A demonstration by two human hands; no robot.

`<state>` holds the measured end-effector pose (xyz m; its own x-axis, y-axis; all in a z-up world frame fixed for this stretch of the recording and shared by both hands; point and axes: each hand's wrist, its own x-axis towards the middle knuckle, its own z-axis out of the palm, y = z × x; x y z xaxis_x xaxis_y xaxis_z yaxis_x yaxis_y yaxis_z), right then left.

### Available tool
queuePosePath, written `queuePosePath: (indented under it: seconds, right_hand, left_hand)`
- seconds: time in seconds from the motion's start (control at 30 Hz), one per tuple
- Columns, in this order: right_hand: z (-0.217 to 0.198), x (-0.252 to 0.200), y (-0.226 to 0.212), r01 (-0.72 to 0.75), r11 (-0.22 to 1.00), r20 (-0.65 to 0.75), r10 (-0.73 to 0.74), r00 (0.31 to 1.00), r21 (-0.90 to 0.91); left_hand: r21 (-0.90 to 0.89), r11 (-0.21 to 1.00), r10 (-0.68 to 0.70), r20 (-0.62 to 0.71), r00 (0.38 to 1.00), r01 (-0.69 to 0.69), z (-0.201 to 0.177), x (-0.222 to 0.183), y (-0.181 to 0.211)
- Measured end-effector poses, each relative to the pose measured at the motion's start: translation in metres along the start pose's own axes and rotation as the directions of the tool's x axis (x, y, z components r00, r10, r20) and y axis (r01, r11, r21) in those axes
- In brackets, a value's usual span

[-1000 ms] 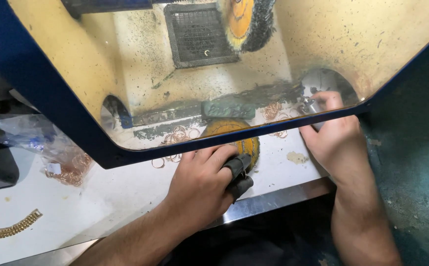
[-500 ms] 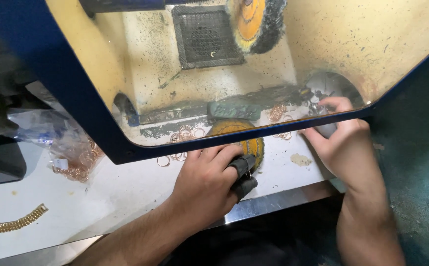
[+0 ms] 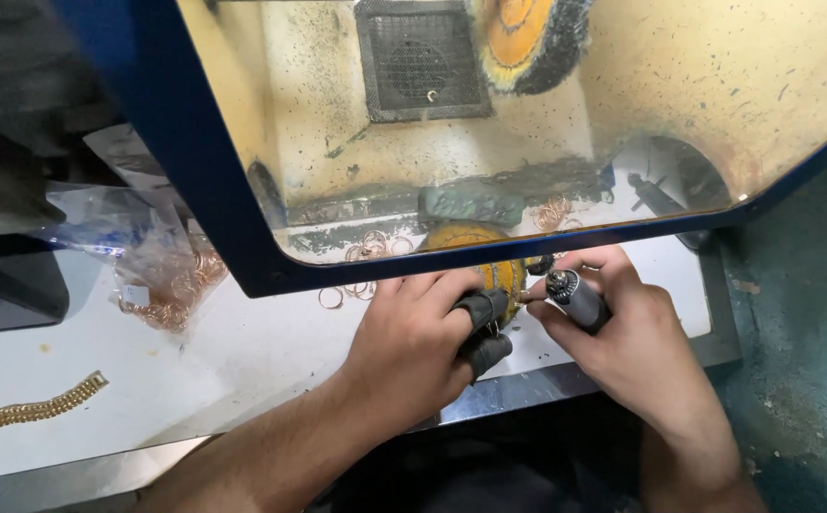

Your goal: Polishing small jewelry components using a handheld rotary tool at a workbench.

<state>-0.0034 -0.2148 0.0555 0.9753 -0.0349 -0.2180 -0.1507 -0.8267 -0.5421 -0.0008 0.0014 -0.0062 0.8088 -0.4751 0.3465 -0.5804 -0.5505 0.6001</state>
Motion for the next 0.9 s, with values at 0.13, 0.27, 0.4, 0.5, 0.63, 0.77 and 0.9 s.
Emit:
queuePosePath:
  seconds: [0.13, 0.27, 0.4, 0.5, 0.63, 0.77, 0.9]
  right_hand:
    - [0.006, -0.008, 0.0, 0.062, 0.997, -0.026, -0.061, 0.998, 0.036]
    - [0.01, -0.016, -0.002, -0.033, 0.999, -0.008, 0.033, 0.999, -0.03]
    - [0.019, -0.02, 0.003, -0.03, 0.995, 0.007, 0.031, 1.0, -0.097]
    - [0.016, -0.021, -0.003, -0.061, 0.981, 0.087, 0.078, 0.993, -0.184]
    - [0.014, -0.021, 0.004, 0.042, 0.989, 0.117, -0.025, 0.993, -0.143]
    - [0.015, -0.018, 0.001, -0.031, 0.987, 0.1, 0.047, 0.994, -0.156]
    - [0.017, -0.015, -0.004, -0.034, 0.995, 0.061, 0.04, 0.997, -0.09]
  left_hand:
    - [0.003, 1.0, -0.008, -0.026, 1.0, 0.008, 0.001, 0.0, 0.0]
    - [-0.016, 1.0, -0.024, -0.002, 1.0, 0.024, 0.001, 0.0, -0.001]
    - [-0.061, 0.998, 0.0, -0.03, 1.0, -0.002, -0.001, 0.0, -0.001]
    - [-0.061, 0.998, 0.025, -0.037, 0.999, -0.027, -0.004, 0.001, -0.001]
    - [-0.031, 0.999, -0.011, -0.003, 1.0, 0.011, 0.001, -0.002, -0.002]
    - [-0.006, 1.0, 0.016, -0.003, 1.0, -0.016, -0.001, -0.001, 0.0]
    - [0.021, 0.999, 0.049, -0.03, 0.998, -0.048, -0.001, -0.001, -0.001]
